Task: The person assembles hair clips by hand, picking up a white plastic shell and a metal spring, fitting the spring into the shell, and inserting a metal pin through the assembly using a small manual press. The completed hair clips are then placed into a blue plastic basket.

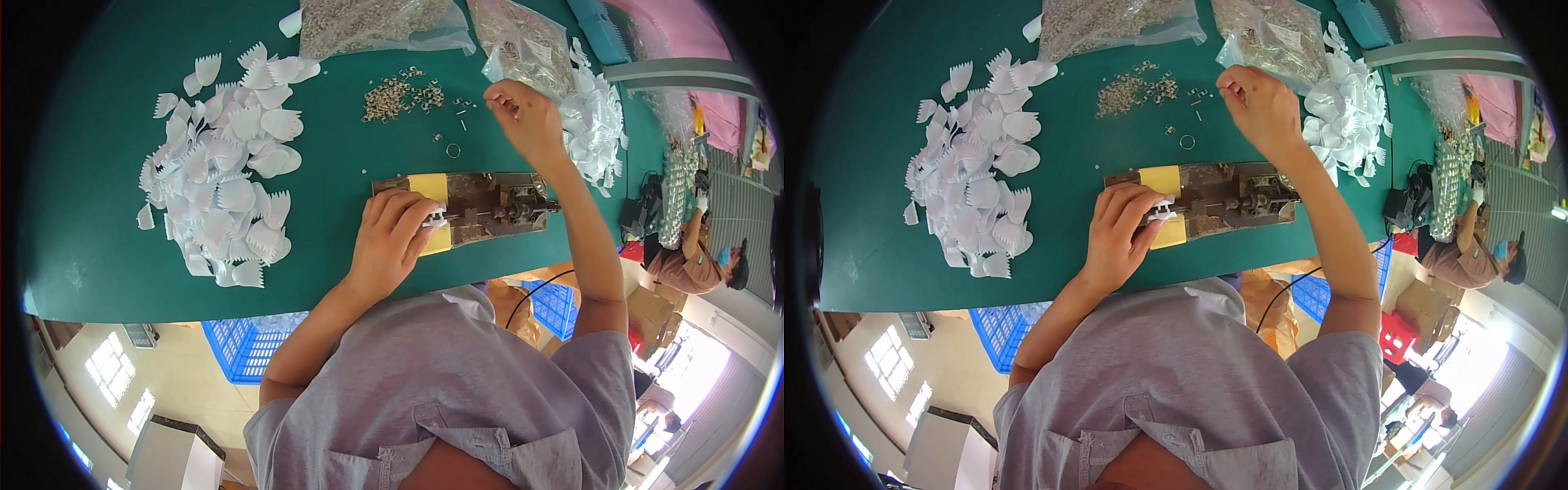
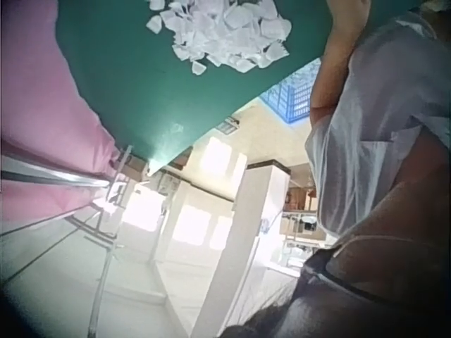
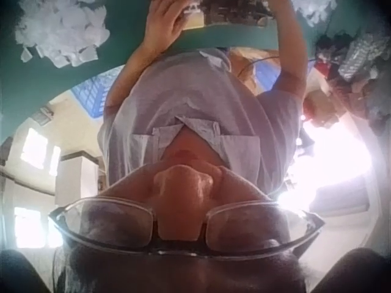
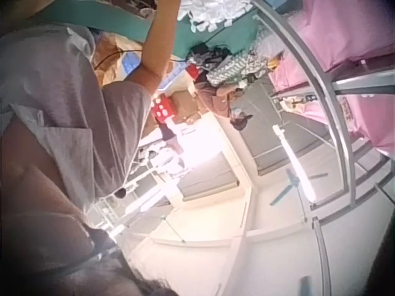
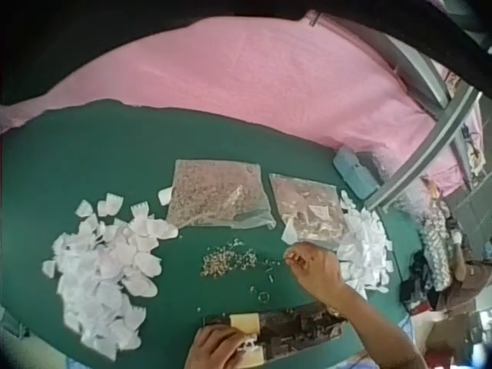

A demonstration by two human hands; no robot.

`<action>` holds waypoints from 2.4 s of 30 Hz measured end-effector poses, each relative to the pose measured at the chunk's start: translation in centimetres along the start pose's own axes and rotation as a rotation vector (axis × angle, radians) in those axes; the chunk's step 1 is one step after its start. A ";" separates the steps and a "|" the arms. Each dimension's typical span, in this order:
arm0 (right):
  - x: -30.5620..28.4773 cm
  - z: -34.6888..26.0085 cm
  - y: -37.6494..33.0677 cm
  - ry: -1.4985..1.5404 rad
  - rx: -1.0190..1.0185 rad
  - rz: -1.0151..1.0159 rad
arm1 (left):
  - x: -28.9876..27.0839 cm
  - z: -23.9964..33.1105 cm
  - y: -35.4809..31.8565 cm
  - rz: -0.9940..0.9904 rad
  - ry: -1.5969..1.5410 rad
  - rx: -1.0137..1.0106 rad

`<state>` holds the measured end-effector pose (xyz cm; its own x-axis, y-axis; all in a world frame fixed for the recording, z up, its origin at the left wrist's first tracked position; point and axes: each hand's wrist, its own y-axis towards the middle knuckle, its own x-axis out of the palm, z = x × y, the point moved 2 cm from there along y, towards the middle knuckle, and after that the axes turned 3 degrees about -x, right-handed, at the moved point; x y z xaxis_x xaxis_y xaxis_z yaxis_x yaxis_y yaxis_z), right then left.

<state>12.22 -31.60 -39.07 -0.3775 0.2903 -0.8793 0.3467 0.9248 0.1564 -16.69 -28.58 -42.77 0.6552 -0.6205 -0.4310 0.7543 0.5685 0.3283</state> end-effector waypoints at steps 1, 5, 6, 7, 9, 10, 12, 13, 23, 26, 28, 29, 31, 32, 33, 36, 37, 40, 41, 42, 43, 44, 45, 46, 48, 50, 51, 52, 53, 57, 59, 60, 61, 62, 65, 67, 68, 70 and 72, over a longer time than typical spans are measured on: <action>-0.2 0.6 -0.1 0.000 0.002 -0.007 | -0.1 0.1 0.0 0.005 0.016 -0.012; 0.6 1.1 0.2 0.038 -0.047 -0.078 | -0.1 0.2 0.0 0.012 0.031 -0.005; 0.8 1.2 0.6 0.042 -0.063 -0.109 | -0.1 0.1 0.0 0.020 0.043 -0.014; 1.2 1.4 0.9 0.046 -0.079 -0.140 | -0.1 0.0 -0.1 0.018 0.036 -0.019; 1.4 1.7 1.1 0.029 -0.107 -0.147 | -0.1 0.1 -0.1 0.014 0.034 -0.018; 1.5 1.9 1.2 0.005 -0.122 -0.157 | -0.1 0.2 -0.1 0.017 0.046 -0.018; 1.8 2.2 1.6 -0.009 -0.173 -0.161 | -0.1 0.3 -0.3 0.017 0.026 -0.049; 1.9 2.2 1.8 -0.034 -0.214 -0.168 | -0.1 0.3 -0.2 0.016 0.039 -0.049; 2.0 2.0 1.9 0.014 -0.167 -0.123 | 0.2 0.6 -0.1 0.004 0.030 -0.038; 2.6 2.4 1.9 0.031 -0.070 -0.197 | 0.2 0.5 -0.2 0.015 0.039 -0.020; 2.6 3.3 1.6 0.142 -0.123 -0.128 | 0.1 0.6 -0.2 0.014 0.039 -0.026; 2.0 2.9 1.1 0.143 -0.123 -0.134 | 0.1 0.6 -0.3 0.015 0.037 -0.032; -0.3 0.8 -0.2 0.286 -0.031 -0.151 | -0.1 0.4 -0.4 0.026 0.055 -0.019; -1.0 0.1 -1.2 0.367 0.026 -0.165 | -0.1 0.5 -0.2 0.025 0.050 -0.025; -1.3 -1.0 -2.2 0.371 0.027 -0.178 | -0.1 0.5 -0.2 0.019 0.048 -0.024; -1.9 -4.6 -5.3 0.667 0.084 -0.226 | -0.1 0.5 -0.2 0.020 0.036 -0.033; -1.8 -5.6 -6.3 0.699 0.118 -0.264 | -0.1 0.4 -0.2 0.025 0.030 -0.029; -0.9 -8.0 -8.6 0.777 0.056 -0.242 | -0.1 0.5 0.0 0.037 0.016 -0.033; -1.0 -9.0 -8.9 0.747 0.084 -0.257 | -0.1 0.3 0.0 0.037 0.014 -0.042; -0.6 -9.2 -8.8 0.749 0.088 -0.265 | -0.1 0.2 0.0 0.046 0.009 -0.033; -0.5 -9.4 -8.7 0.611 -0.066 -0.178 | -0.1 0.2 0.0 0.056 0.005 -0.025; -0.5 -9.7 -8.6 0.471 -0.220 -0.089 | -0.1 0.2 0.1 0.059 0.005 -0.032; -0.2 -9.7 -8.7 0.474 -0.221 -0.096 | -0.1 0.3 0.3 0.042 -0.024 -0.060; 0.0 -9.6 -8.8 0.473 -0.173 -0.092 | -0.1 0.3 0.3 0.026 -0.053 -0.088; 0.2 -9.3 -8.9 0.467 -0.121 -0.089 | -0.1 0.3 0.3 0.023 -0.063 -0.105; 0.3 -9.2 -9.1 0.333 -0.197 0.012 | -0.1 0.3 0.2 0.020 -0.073 -0.122; 0.6 -9.2 -9.1 0.332 -0.198 0.008 | -0.1 0.3 0.2 0.033 -0.070 -0.111; 0.8 -9.2 -9.2 0.349 -0.190 0.014 | -0.1 0.3 0.1 0.045 -0.067 -0.100; 0.9 -9.3 -9.3 0.366 -0.181 0.019 | -0.1 0.3 0.1 0.046 -0.069 -0.104; 0.2 -9.7 -9.2 0.420 -0.153 -0.075 | -0.1 0.2 0.1 0.048 -0.070 -0.122; 0.3 -9.9 -9.3 0.442 -0.154 -0.129 | 0.0 0.2 0.1 0.041 -0.065 -0.123; 0.4 -10.0 -9.3 0.441 -0.151 -0.130 | 0.0 0.2 0.2 0.046 -0.061 -0.114; 0.5 -10.1 -9.3 0.394 -0.199 -0.119 | 0.0 0.2 0.2 0.052 -0.057 -0.104; 0.6 -10.2 -9.3 0.348 -0.249 -0.108 | 0.0 0.1 0.2 0.052 -0.058 -0.107; 0.7 -10.3 -9.1 0.343 -0.251 -0.110 | 0.0 0.0 0.1 0.053 -0.036 -0.087; 0.7 -10.4 -9.0 0.327 -0.275 -0.107 | 0.0 0.1 0.1 0.041 -0.042 -0.110; 0.7 -10.5 -8.9 0.311 -0.301 -0.102 | 0.0 0.1 0.1 0.041 -0.042 -0.112; 0.8 -10.6 -8.9 0.299 -0.296 -0.100 | 0.0 0.1 0.0 0.034 -0.054 -0.128; 1.0 -10.9 -9.2 0.286 -0.290 -0.098 | 0.0 0.1 0.0 0.038 -0.057 -0.131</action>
<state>-0.70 -37.14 -36.43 -0.6338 0.2165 -0.7426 0.0565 0.9704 0.2347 -16.70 -28.64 -42.70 0.6874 -0.6245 -0.3708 0.7194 0.6555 0.2297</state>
